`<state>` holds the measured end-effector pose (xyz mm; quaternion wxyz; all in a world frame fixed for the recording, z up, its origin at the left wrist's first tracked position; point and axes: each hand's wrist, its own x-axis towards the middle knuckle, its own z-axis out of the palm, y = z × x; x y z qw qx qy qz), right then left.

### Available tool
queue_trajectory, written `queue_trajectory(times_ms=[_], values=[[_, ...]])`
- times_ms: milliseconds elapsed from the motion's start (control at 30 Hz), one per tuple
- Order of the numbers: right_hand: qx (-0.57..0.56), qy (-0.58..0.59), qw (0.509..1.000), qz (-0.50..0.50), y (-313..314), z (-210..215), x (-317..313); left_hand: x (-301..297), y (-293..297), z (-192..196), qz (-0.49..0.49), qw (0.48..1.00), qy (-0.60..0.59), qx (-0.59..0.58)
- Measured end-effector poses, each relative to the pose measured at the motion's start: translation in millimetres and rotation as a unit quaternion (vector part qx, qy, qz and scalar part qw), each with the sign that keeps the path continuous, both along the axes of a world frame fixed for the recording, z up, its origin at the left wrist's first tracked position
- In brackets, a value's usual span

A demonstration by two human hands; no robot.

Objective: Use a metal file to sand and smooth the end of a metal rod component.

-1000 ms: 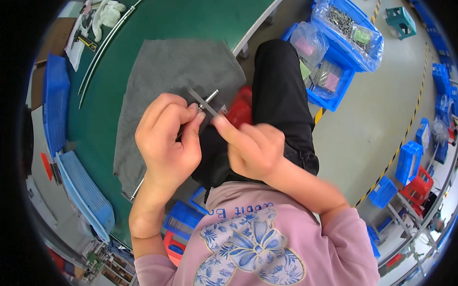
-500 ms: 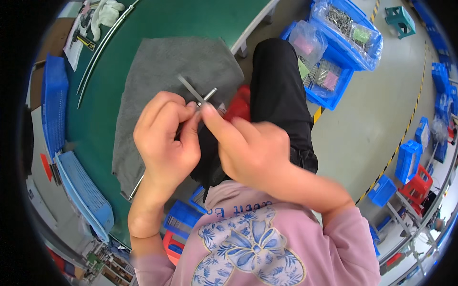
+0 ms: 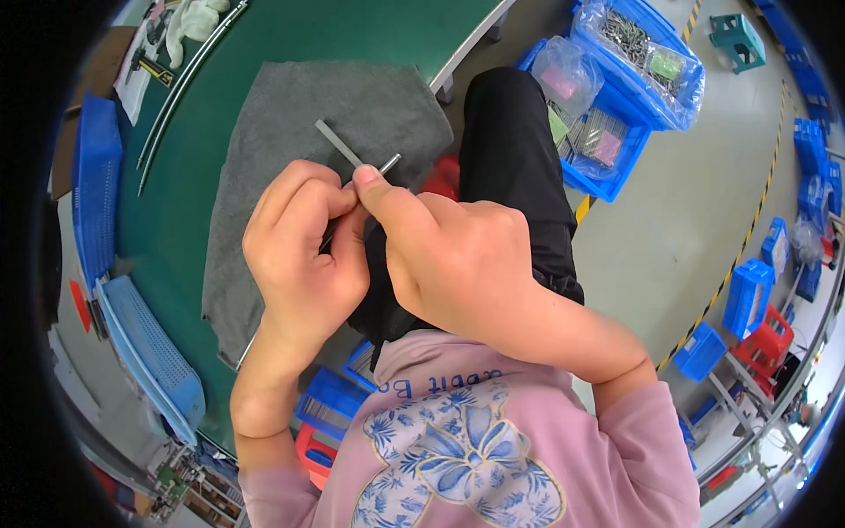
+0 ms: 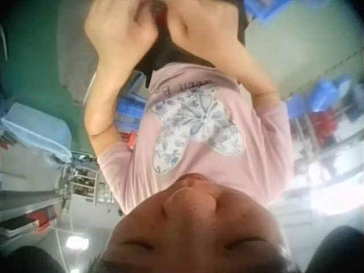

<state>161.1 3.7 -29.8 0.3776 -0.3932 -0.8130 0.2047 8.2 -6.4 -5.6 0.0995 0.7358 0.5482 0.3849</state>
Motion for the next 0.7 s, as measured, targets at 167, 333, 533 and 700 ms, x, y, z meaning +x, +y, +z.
queue_trajectory(times_ms=[167, 333, 533, 700], values=[[-0.033, -0.007, 0.999, -0.008, -35, -9, 32, -3, 4, 0, -0.005, 1.0, 0.013, -0.009], [0.043, 0.036, 0.998, -0.022, -10, -21, -1, -4, 0, 0, -0.007, 1.0, 0.01, -0.004], [0.075, 0.102, 0.992, -0.028, -4, -30, -7, -2, 0, 2, -0.012, 1.0, 0.013, -0.018], [0.053, 0.054, 0.997, -0.018, -26, -39, 15, -3, 1, -1, -0.016, 1.0, 0.019, -0.008]])
